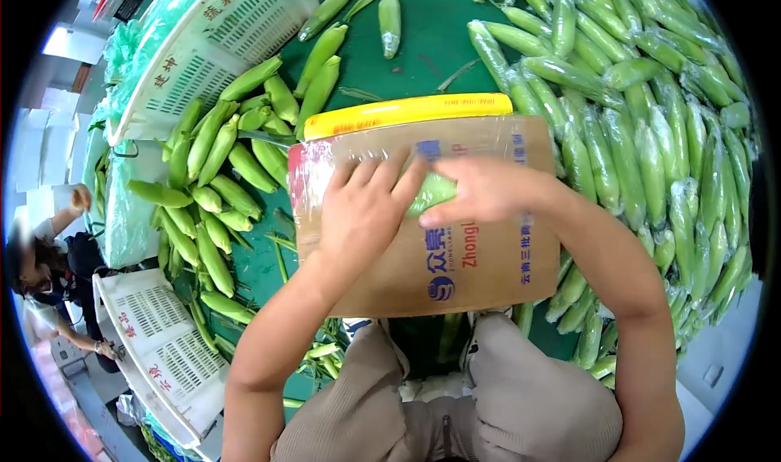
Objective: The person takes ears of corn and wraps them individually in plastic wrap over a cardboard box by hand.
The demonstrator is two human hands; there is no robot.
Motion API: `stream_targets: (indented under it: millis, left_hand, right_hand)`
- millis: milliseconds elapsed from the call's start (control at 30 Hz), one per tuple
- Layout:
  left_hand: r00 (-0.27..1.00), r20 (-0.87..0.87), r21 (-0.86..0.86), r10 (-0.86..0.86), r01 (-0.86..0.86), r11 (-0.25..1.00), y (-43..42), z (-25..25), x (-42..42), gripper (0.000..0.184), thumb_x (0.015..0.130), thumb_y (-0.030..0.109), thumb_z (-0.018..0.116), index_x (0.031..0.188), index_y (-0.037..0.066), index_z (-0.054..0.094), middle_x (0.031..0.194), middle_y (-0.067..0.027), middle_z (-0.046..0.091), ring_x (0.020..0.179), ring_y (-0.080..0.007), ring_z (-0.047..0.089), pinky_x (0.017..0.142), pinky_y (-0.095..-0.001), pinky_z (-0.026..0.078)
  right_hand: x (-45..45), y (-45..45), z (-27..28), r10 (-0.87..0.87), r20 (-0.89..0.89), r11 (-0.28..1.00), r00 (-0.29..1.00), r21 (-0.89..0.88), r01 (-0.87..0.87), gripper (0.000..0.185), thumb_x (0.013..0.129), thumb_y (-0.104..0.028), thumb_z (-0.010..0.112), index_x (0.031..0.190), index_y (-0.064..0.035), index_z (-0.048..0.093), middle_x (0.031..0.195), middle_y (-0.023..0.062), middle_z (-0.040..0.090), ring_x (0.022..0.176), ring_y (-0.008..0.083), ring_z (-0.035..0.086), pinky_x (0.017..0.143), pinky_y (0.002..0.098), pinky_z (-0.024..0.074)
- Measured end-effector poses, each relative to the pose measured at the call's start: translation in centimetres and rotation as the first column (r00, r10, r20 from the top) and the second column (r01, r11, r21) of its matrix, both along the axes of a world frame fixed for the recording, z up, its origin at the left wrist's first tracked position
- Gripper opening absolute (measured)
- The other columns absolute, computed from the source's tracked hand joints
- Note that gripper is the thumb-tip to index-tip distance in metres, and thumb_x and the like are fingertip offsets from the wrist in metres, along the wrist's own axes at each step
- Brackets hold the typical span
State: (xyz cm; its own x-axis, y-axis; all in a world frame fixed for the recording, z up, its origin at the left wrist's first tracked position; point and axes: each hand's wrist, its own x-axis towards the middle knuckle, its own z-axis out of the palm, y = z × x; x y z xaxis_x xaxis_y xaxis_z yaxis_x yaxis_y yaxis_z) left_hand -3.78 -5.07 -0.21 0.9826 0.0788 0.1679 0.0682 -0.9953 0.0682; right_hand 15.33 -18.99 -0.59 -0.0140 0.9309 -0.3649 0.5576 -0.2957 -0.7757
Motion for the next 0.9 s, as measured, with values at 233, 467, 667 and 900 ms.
stream_targets:
  millis: [233, 467, 667, 900]
  left_hand:
    - [0.874, -0.448, -0.419, -0.186, -0.021, 0.908, -2.9, 3.4, -0.7, 0.046, 0.068, 0.021, 0.077, 0.109, 0.006, 0.064, 0.095, -0.0189, 0.072, 0.091, -0.0394, 0.069, 0.079, -0.0481, 0.054]
    - [0.432, -0.752, -0.596, -0.499, -0.121, 0.794, -8.1, 2.1, -6.4, 0.064, 0.073, 0.037, 0.08, 0.122, 0.001, 0.059, 0.096, -0.0245, 0.071, 0.097, -0.0458, 0.068, 0.085, -0.0528, 0.054]
    - [0.55, -0.369, -0.927, -0.749, -0.279, 0.252, -7.9, -2.5, -15.5, 0.082, 0.075, 0.022, 0.085, 0.144, 0.002, 0.046, 0.121, -0.021, 0.067, 0.111, -0.0371, 0.066, 0.098, -0.044, 0.052]
    - [0.806, -0.532, -0.741, -0.259, -0.295, 0.603, -1.7, 7.2, -16.6, 0.08, 0.07, 0.021, 0.093, 0.14, 0.004, 0.06, 0.126, -0.0144, 0.072, 0.107, -0.0305, 0.071, 0.094, -0.0386, 0.055]
  right_hand:
    - [-1.5, 0.2, -6.4, 0.019, 0.5, 0.85, 0.866, 0.448, -0.278, 0.05, 0.106, -0.048, 0.05, 0.15, -0.0268, 0.054, 0.158, 0.0032, 0.048, 0.149, 0.0277, 0.037, 0.124, 0.0508, 0.0254]
    - [-3.5, -0.5, -7.3, 0.032, 0.661, 0.853, 0.749, 0.372, -0.365, 0.057, 0.106, -0.055, 0.043, 0.157, -0.0301, 0.046, 0.168, -0.0071, 0.036, 0.159, 0.0206, 0.022, 0.129, 0.0559, 0.0127]
    - [-7.1, -4.2, -6.1, 0.243, 0.256, 0.768, 0.936, 0.538, -0.347, 0.065, 0.095, -0.053, 0.066, 0.14, -0.0075, 0.06, 0.142, 0.0188, 0.056, 0.115, 0.036, 0.062, 0.1, 0.047, 0.0513]
    - [-15.1, -12.1, -1.6, 0.071, -0.712, 0.931, 0.699, -0.205, -0.303, 0.073, 0.091, -0.029, 0.075, 0.152, -0.0118, 0.04, 0.127, 0.0205, 0.065, 0.117, 0.0361, 0.064, 0.099, 0.0437, 0.0504]
